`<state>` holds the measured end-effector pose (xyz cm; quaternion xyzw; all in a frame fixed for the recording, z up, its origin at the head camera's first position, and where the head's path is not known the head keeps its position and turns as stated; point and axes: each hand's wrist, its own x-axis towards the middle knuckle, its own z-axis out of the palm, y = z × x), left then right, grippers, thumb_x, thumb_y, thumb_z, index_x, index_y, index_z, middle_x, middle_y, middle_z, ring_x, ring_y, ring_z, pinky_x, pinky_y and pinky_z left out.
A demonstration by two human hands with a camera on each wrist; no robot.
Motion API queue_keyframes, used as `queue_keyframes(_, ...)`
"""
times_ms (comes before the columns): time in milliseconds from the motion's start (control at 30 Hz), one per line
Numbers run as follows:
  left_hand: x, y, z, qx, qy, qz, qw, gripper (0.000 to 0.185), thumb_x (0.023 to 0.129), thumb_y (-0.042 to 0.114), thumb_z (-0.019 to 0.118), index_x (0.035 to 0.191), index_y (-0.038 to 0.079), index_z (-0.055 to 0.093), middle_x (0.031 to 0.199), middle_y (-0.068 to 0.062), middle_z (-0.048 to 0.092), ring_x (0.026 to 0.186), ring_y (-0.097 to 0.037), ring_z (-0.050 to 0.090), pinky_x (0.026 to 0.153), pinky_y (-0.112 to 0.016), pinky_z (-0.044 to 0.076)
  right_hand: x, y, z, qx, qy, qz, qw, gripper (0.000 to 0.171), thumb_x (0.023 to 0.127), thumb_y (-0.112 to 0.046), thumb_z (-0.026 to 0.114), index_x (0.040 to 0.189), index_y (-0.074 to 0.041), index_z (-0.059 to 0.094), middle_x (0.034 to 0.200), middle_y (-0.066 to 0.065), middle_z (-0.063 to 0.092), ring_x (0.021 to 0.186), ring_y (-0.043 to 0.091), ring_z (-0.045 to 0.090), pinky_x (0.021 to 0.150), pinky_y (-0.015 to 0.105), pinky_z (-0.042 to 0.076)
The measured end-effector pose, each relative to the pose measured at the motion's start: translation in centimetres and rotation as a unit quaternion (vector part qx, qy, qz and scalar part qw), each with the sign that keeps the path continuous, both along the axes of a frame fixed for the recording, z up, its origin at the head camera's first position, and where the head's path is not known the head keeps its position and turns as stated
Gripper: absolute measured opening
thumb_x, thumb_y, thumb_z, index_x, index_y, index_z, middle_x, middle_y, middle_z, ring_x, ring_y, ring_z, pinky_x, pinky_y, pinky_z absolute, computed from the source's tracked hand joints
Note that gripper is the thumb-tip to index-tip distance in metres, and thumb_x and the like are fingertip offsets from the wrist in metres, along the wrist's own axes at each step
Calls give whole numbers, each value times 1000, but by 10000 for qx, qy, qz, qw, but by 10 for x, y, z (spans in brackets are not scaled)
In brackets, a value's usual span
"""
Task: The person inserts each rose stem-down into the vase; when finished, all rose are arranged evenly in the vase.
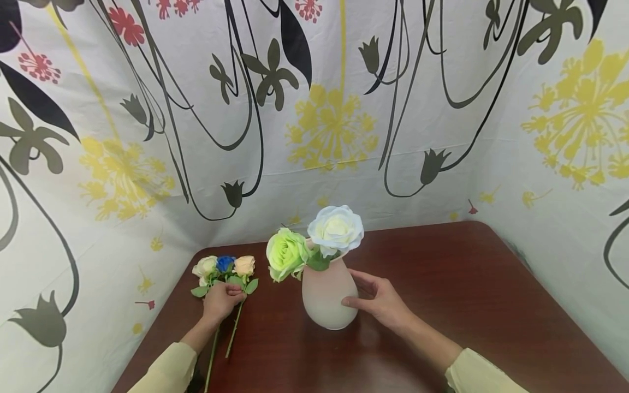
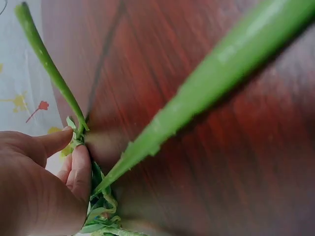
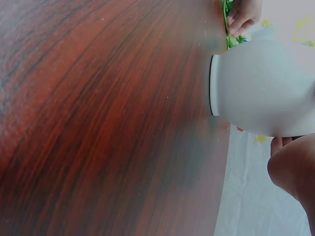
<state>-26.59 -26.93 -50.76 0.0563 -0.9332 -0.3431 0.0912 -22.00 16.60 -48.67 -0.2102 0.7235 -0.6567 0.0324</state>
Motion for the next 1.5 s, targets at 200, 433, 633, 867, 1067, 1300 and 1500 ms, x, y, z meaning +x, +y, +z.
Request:
queue_keyframes(200, -8, 1, -3, -557, 38, -41, 9984, 15, 86, 17, 85, 94, 6, 81, 89, -5, 77, 80, -25, 72, 84, -60, 56, 1, 0, 0, -25, -30, -26, 10000, 70, 91, -10, 85, 152, 2, 53, 150, 23, 57, 139, 41, 54, 106, 31, 51)
queue_keyframes(433, -10, 4, 2, -698, -27, -74, 9975, 5, 82, 11, 81, 84, 7, 80, 83, -5, 75, 72, -24, 67, 82, -65, 55, 1, 0, 0, 19, -3, -27, 10000, 69, 92, -11, 85, 152, 1, 54, 150, 23, 58, 139, 40, 55, 107, 34, 51)
queue_keyframes(633, -12, 6, 1, -822, -124, -84, 9965, 5, 79, 10, 75, 81, 10, 80, 82, -2, 74, 68, -18, 63, 73, -54, 58, 1, 0, 0, 32, -14, -28, 10000, 69, 92, -11, 85, 152, 1, 54, 150, 23, 58, 139, 39, 55, 108, 34, 51)
queue_keyframes(867, -6, 6, 9, -779, -203, -329, 9962, 17, 83, 14, 75, 67, 12, 70, 63, 5, 58, 52, -10, 41, 47, -27, 31, 1, 0, -1, 2, -37, -15, 10000, 69, 92, -10, 84, 152, 2, 53, 151, 23, 57, 140, 40, 54, 108, 33, 51)
queue_keyframes(1067, -3, 1, 27, -172, -254, -404, 9987, 19, 90, 15, 74, 101, 3, 82, 90, -8, 78, 62, -15, 62, 53, -32, 49, 1, 0, 0, -4, -14, -31, 10000, 69, 92, -10, 85, 152, 1, 54, 150, 23, 58, 139, 40, 54, 108, 33, 51)
queue_keyframes(1300, -2, 1, 51, 570, -14, -638, 9963, 20, 95, 7, 71, 110, -4, 78, 97, -11, 76, 76, -18, 67, 62, -33, 54, 2, 0, 0, -13, 19, -12, 10000, 69, 92, -10, 85, 152, 2, 53, 150, 23, 58, 139, 40, 55, 107, 31, 50)
queue_keyframes(1500, -1, 7, 73, 1400, 102, -697, 9876, 22, 100, 9, 70, 118, -4, 75, 101, -14, 74, 88, -26, 73, 77, -42, 61, 2, 0, 0, -3, 18, -9, 10000, 69, 92, -10, 85, 152, 2, 53, 150, 23, 58, 138, 40, 55, 106, 30, 51)
